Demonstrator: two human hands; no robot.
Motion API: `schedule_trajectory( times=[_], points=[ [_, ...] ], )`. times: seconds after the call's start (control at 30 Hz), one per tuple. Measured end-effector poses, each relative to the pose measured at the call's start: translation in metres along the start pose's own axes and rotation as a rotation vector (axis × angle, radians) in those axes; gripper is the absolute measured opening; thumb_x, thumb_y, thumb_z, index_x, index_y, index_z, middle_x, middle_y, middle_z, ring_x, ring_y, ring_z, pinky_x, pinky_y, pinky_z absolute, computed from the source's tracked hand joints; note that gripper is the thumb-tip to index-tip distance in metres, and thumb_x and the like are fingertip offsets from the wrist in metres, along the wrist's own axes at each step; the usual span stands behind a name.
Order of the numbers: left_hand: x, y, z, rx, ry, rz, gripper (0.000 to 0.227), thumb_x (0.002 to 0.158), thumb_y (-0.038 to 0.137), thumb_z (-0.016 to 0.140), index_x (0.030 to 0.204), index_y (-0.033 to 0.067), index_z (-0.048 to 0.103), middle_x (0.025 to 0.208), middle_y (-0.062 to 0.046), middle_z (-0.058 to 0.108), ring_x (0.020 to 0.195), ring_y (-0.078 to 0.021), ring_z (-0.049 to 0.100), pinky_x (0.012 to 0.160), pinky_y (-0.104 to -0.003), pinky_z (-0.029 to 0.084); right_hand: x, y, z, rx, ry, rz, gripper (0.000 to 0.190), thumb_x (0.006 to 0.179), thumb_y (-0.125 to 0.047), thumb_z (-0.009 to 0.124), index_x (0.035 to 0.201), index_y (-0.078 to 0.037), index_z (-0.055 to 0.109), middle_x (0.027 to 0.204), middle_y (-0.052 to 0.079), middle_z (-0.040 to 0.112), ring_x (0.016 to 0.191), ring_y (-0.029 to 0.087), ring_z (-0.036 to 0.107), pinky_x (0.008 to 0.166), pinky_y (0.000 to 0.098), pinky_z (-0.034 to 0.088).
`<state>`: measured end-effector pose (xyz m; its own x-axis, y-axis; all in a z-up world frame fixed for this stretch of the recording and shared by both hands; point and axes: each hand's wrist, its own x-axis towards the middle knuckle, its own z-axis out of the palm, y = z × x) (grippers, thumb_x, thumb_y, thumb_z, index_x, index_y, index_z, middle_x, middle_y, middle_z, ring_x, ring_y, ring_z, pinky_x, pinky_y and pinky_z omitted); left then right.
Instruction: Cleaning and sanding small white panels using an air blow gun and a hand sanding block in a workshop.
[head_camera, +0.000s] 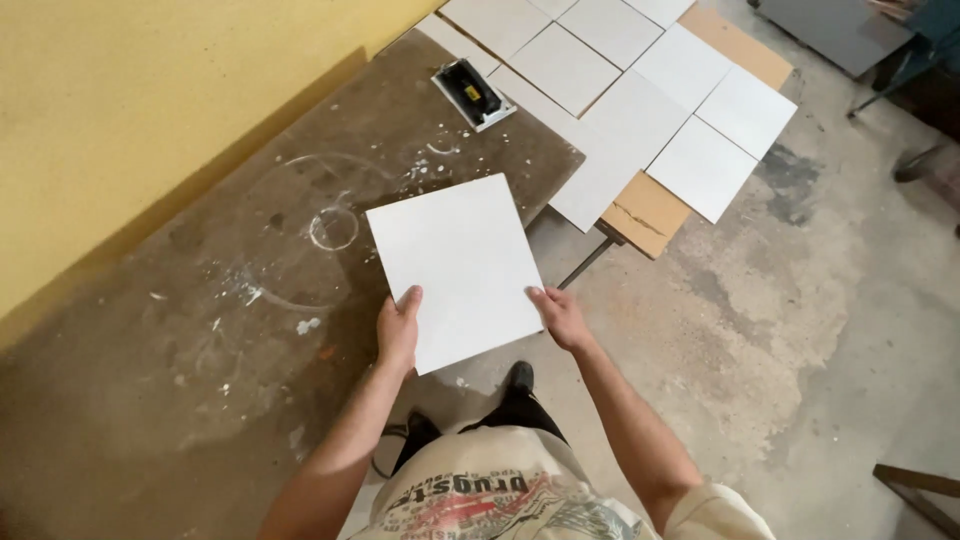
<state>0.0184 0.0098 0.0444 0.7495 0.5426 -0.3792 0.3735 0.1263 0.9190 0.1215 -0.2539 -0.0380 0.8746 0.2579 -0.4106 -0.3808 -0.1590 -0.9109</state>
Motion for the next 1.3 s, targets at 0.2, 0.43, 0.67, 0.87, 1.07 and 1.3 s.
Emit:
schedule_trajectory(
  times=[0.2,0.43,0.67,0.87,1.07,1.3],
  points=[
    [0.007,-0.029,-0.012,-0.231,0.265,-0.059,0.063,0.107,0.041,0.055,0.135,-0.0149,0.051,0.14,-0.037,0.053,0.141,-0.0451,0.042,0.117,-0.053,0.039,0.024,-0.025,0.032,0.316,-0.138,0.066,0.024,0.088,-0.008,0.08,0.101,0.006,0.065,0.083,0.011,0.067,0.069,0.019,0.069,0.059,0.0269,0.062],
    [0.014,-0.006,0.022,-0.234,0.364,-0.106,0.06,0.111,0.047,0.043,0.13,-0.0081,0.057,0.137,-0.031,0.059,0.139,-0.0405,0.048,0.118,-0.048,0.039,0.09,-0.003,0.0,0.451,-0.256,0.144,0.018,0.091,-0.001,0.073,0.109,0.002,0.07,0.085,0.009,0.072,0.077,0.019,0.075,0.077,0.033,0.066],
    [0.063,-0.039,-0.002,0.207,0.162,-0.227,0.069,0.107,0.057,0.039,0.108,-0.0063,0.067,0.095,-0.029,0.07,0.091,-0.0397,0.068,0.073,-0.045,0.056,0.137,0.008,-0.018,0.363,-0.279,0.197,0.023,0.093,-0.008,0.074,0.112,0.002,0.068,0.085,0.01,0.072,0.079,0.019,0.077,0.077,0.0322,0.067],
    [0.1,-0.036,-0.023,1.044,0.104,-0.105,0.055,0.098,0.064,0.05,0.086,0.0143,0.071,0.087,-0.01,0.073,0.094,-0.0302,0.075,0.078,-0.043,0.061,0.133,-0.059,-0.033,-0.109,-0.239,0.187,0.027,0.09,-0.017,0.079,0.098,0.007,0.068,0.073,0.016,0.068,0.064,0.021,0.072,0.06,0.0292,0.062],
    [0.169,-0.043,0.038,1.179,0.153,0.615,0.085,0.095,0.07,0.049,0.153,0.0082,0.046,0.163,-0.021,0.033,0.151,-0.039,0.03,0.125,-0.053,0.015,0.275,-0.13,-0.031,-0.8,0.102,-0.319,0.03,0.102,-0.044,0.062,0.109,-0.019,0.077,0.09,0.01,0.075,0.095,0.034,0.073,0.085,0.0469,0.057],
    [0.107,-0.045,0.102,1.214,-0.101,0.64,0.096,0.094,0.076,0.047,0.16,0.0068,0.031,0.167,-0.02,0.023,0.155,-0.0391,0.017,0.126,-0.06,0.008,0.434,-0.15,0.03,-0.906,0.137,-0.657,0.067,0.103,-0.054,0.068,0.139,0.0,0.053,0.112,0.026,0.071,0.105,0.042,0.071,0.088,0.0538,0.062]
  ],
)
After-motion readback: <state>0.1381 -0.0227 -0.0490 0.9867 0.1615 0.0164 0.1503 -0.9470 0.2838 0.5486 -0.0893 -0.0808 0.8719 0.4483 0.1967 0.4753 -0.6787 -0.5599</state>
